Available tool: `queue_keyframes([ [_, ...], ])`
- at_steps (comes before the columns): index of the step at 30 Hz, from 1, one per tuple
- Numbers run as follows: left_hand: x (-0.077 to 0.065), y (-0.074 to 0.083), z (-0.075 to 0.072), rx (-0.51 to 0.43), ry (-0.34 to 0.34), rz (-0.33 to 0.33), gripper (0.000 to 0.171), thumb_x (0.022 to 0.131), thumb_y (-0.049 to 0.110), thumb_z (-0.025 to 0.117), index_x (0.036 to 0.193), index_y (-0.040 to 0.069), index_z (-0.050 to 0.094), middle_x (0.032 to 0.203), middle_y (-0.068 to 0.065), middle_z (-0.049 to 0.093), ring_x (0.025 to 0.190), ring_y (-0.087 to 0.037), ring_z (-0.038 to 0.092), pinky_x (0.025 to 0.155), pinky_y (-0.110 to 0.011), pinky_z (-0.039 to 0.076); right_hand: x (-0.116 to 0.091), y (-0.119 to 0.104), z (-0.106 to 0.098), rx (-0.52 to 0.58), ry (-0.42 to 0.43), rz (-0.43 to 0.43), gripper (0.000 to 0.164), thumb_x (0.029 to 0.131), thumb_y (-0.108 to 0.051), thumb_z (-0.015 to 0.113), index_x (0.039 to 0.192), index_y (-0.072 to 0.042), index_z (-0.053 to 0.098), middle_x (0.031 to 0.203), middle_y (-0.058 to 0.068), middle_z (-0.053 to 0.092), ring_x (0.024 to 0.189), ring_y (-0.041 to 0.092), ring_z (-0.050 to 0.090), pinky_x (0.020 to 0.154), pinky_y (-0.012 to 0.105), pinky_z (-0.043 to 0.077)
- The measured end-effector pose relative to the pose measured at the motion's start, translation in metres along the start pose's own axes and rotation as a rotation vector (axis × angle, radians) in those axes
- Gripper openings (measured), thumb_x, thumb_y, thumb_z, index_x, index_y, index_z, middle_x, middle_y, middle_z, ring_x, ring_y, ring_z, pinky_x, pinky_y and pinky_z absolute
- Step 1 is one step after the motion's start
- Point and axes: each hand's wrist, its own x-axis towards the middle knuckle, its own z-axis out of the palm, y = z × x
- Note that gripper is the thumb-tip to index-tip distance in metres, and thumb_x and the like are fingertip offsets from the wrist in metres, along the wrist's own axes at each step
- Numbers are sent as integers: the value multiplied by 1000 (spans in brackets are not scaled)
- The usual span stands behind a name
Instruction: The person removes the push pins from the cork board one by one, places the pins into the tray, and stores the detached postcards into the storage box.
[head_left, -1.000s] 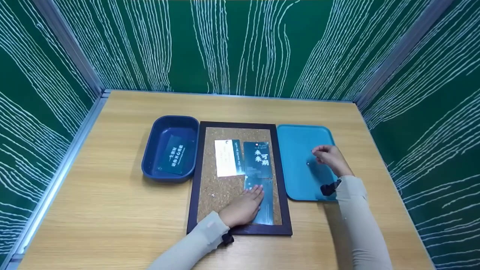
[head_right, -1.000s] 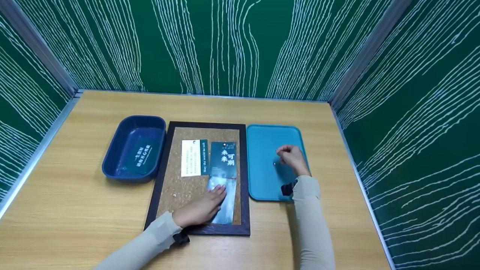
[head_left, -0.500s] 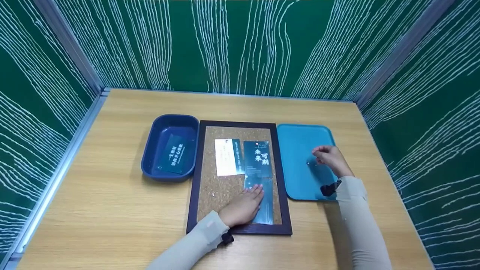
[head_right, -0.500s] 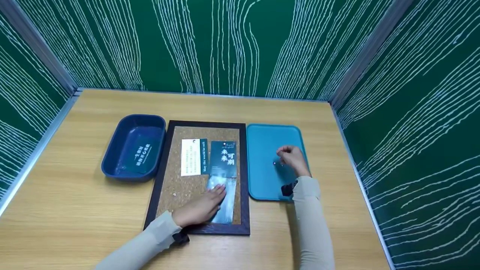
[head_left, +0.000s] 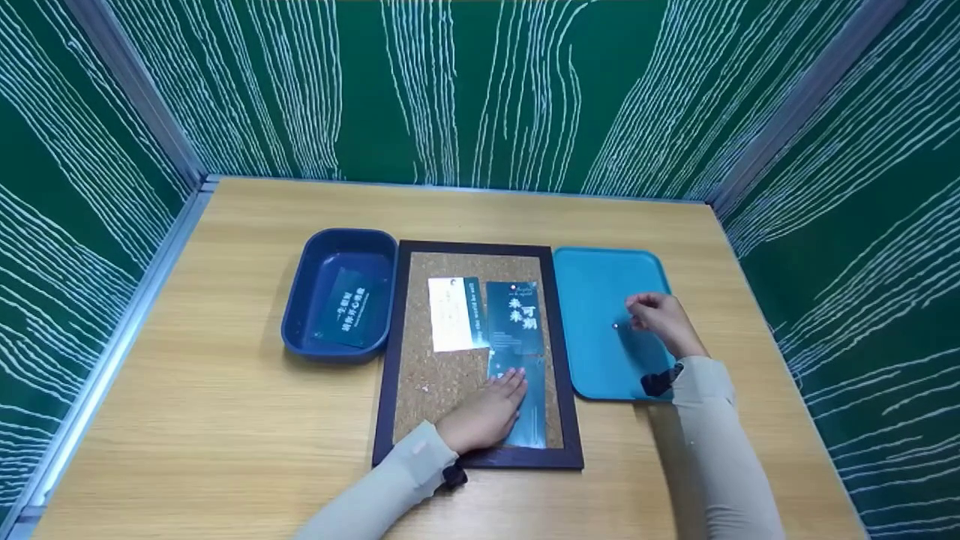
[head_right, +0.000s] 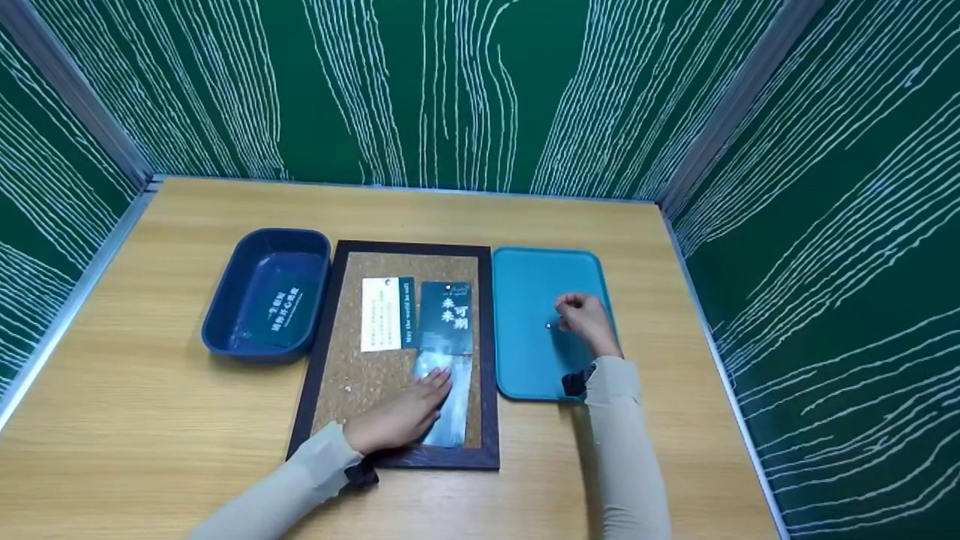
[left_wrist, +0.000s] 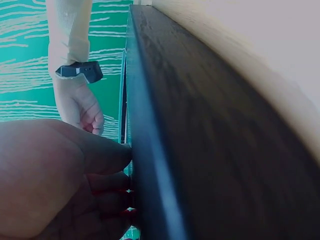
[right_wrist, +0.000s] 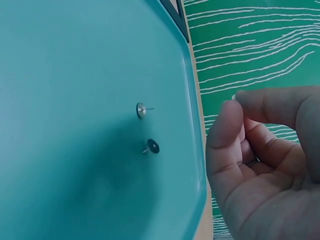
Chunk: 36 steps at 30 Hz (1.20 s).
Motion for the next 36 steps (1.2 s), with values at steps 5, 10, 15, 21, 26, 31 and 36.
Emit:
queue_keyframes([
  [5,-1,0,0,0,-1,-3,50,101,20,44,146,-1,37,155,-16,31,144,-29,30,116,-42,30,-3,-1,6,35,-14,-16,44,101,-26,49,128,9,50,114,20,55,83,10,61,80,25,57],
  [10,-1,0,1,-3,3,-10,50,101,21,44,146,0,36,155,-15,31,144,-28,29,117,-42,29,-7,-3,16,59,-34,-9,44,101,-25,48,129,9,50,116,21,59,86,10,65,86,30,57],
  [15,-1,0,2,-4,4,-13,51,101,22,44,147,0,36,156,-15,30,145,-28,28,117,-42,29,-10,-7,25,93,-71,1,46,100,-28,50,130,8,50,119,22,61,93,14,66,87,29,56],
  [21,-1,0,1,-6,9,-12,51,101,21,44,147,0,36,156,-15,30,145,-28,28,117,-42,29,-13,-8,37,147,-122,20,48,99,-28,53,130,9,50,117,21,63,96,17,68,89,31,56],
  [26,-1,1,0,-18,9,-10,51,101,21,43,146,-1,35,156,-16,29,145,-29,28,117,-43,28,-17,-11,45,180,-177,19,48,99,-26,53,131,9,50,116,21,65,94,16,69,87,30,57],
  [31,-1,0,0,16,17,9,51,101,22,45,146,-1,37,155,-16,31,144,-28,29,117,-41,30,-20,-12,55,265,-264,54,45,97,-18,56,131,12,49,112,19,68,90,14,71,83,27,58],
  [36,-1,-1,1,34,25,14,52,100,22,46,145,-1,38,154,-16,32,144,-28,30,116,-41,30,-23,-13,65,321,-309,98,41,96,-10,54,130,13,49,108,17,70,89,16,71,82,29,58],
])
